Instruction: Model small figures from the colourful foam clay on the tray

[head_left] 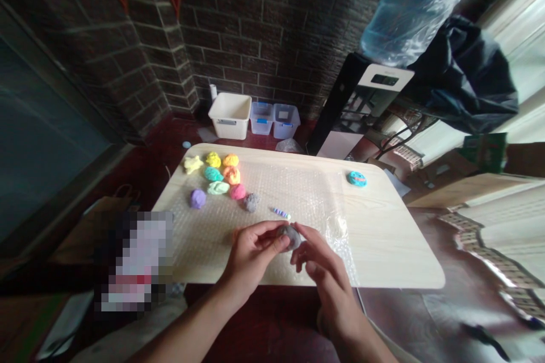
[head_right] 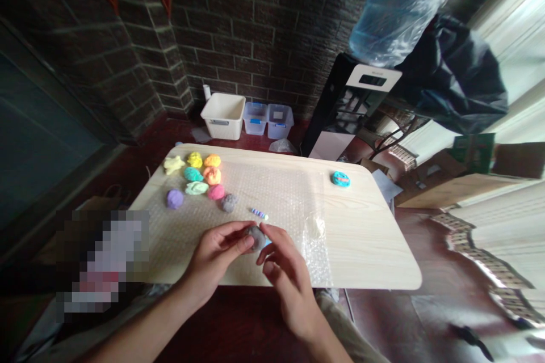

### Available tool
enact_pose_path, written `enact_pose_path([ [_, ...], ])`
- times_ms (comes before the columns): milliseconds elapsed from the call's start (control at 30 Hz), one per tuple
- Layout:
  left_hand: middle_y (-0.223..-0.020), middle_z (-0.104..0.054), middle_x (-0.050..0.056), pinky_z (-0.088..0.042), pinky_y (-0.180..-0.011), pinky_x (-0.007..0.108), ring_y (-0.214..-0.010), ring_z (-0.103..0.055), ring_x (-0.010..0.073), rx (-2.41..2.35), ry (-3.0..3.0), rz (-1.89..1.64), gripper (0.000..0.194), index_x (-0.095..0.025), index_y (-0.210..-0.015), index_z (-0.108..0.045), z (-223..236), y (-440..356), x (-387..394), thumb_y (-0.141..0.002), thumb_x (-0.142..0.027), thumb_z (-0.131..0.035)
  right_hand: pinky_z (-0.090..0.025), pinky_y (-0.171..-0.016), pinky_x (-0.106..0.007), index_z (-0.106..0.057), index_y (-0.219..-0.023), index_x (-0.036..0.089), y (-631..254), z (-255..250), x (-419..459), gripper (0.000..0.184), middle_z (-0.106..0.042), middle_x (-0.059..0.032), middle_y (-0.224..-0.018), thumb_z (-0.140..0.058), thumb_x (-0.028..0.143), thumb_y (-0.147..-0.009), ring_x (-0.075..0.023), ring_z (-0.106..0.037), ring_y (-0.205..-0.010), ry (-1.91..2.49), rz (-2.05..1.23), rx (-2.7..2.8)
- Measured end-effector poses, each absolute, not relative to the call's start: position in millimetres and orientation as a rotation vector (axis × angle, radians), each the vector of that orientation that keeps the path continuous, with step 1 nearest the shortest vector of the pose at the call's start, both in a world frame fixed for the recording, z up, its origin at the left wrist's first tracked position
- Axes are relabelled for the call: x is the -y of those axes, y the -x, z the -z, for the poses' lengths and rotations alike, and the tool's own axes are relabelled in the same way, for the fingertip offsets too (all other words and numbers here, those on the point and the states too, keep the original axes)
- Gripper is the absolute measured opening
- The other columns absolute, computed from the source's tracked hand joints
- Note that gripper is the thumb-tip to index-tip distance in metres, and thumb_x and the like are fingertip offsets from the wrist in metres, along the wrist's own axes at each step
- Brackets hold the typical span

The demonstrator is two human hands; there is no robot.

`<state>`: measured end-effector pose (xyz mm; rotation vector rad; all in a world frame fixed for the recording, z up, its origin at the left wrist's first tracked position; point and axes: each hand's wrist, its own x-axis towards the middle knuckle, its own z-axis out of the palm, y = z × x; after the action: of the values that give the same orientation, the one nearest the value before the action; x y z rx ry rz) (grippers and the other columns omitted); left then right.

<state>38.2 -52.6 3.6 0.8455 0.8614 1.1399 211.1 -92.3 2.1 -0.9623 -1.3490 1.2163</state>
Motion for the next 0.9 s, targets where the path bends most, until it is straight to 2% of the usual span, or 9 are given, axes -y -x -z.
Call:
enact_pose_path([
  [100, -0.103, -0.086, 0.013, -0.067, -0.081, 0.031, -0.089, -0.081, 0.0227, -0.861, -0.801, -1.124, 0.035, -0.014, -0.107, -0.084, -2.0, -37.7, 51.7, -0.08, -0.034, -0.092, -0.061, -0.087, -0.043, -0.052, -0.159, 0.034, -214.4, -5.9, 95.1, 0.059, -0.059, -0.0124, -0.148, -0.06, 0.027, -0.102, -0.0272, -0.066, -0.107, 1.15, -0.867, 1.775],
  [167, -0.102, -0.085, 0.013, -0.067, -0.08, 0.032, -0.088, -0.082, 0.0238, -0.863, -0.765, -1.112, 0.037, -0.013, -0.107, -0.084, -0.8, -37.3, 51.2, -0.078, -0.035, -0.093, -0.063, -0.086, -0.044, -0.045, -0.163, 0.033, -215.6, -5.2, 95.9, 0.064, -0.057, -0.0136, -0.15, -0.059, 0.024, -0.101, -0.0281, -0.067, -0.11, 1.2, -0.723, 1.901],
  [267, -0.103, -0.085, 0.014, -0.067, -0.08, 0.032, -0.089, -0.082, 0.0247, -0.872, -0.747, -1.104, 0.039, -0.012, -0.107, -0.084, 0.5, -36.6, 51.0, -0.077, -0.035, -0.094, -0.065, -0.086, -0.044, -0.039, -0.166, 0.031, -215.8, -2.4, 95.5, 0.068, -0.057, -0.0144, -0.151, -0.058, 0.023, -0.101, -0.0282, -0.069, -0.109, 1.215, -0.625, 1.974],
  [400, -0.104, -0.085, 0.014, -0.067, -0.081, 0.033, -0.091, -0.082, 0.0252, -0.898, -0.741, -1.094, 0.039, -0.013, -0.107, -0.085, 1.9, -35.2, 51.9, -0.077, -0.035, -0.095, -0.065, -0.09, -0.048, -0.037, -0.167, 0.031, -214.9, -2.5, 93.0, 0.072, -0.065, -0.0136, -0.14, -0.06, 0.023, -0.099, -0.0296, -0.071, -0.108, 1.211, -0.566, 2.055],
  [600, -0.105, -0.085, 0.014, -0.067, -0.083, 0.035, -0.091, -0.081, 0.0251, -0.917, -0.788, -1.11, 0.04, -0.014, -0.109, -0.085, 2.9, -35.2, 51.6, -0.077, -0.036, -0.094, -0.063, -0.082, -0.04, -0.048, -0.161, 0.032, -212.8, -8.1, 92.8, 0.059, -0.064, -0.0119, -0.139, -0.058, 0.026, -0.103, -0.0227, -0.069, -0.098, 1.143, -0.824, 1.811],
  [800, -0.11, -0.085, 0.015, -0.066, -0.09, 0.038, -0.099, -0.081, 0.0281, -0.971, -0.859, -1.129, 0.038, -0.015, -0.107, -0.085, 1.3, -34.3, 49.9, -0.077, -0.035, -0.094, -0.057, -0.085, -0.04, -0.056, -0.156, 0.036, -211.0, -2.9, 95.1, 0.054, -0.062, -0.0102, -0.14, -0.062, 0.031, -0.103, -0.0216, -0.067, -0.1, 1.058, -1.172, 1.517],
  [900, -0.109, -0.085, 0.014, -0.064, -0.092, 0.037, -0.099, -0.081, 0.0272, -0.976, -0.893, -1.143, 0.036, -0.015, -0.107, -0.085, 1.0, -33.6, 49.1, -0.077, -0.033, -0.093, -0.053, -0.078, -0.038, -0.062, -0.152, 0.034, -209.1, 4.1, 94.5, 0.053, -0.069, -0.0094, -0.126, -0.063, 0.037, -0.099, -0.0222, -0.065, -0.092, 0.967, -1.384, 1.248],
])
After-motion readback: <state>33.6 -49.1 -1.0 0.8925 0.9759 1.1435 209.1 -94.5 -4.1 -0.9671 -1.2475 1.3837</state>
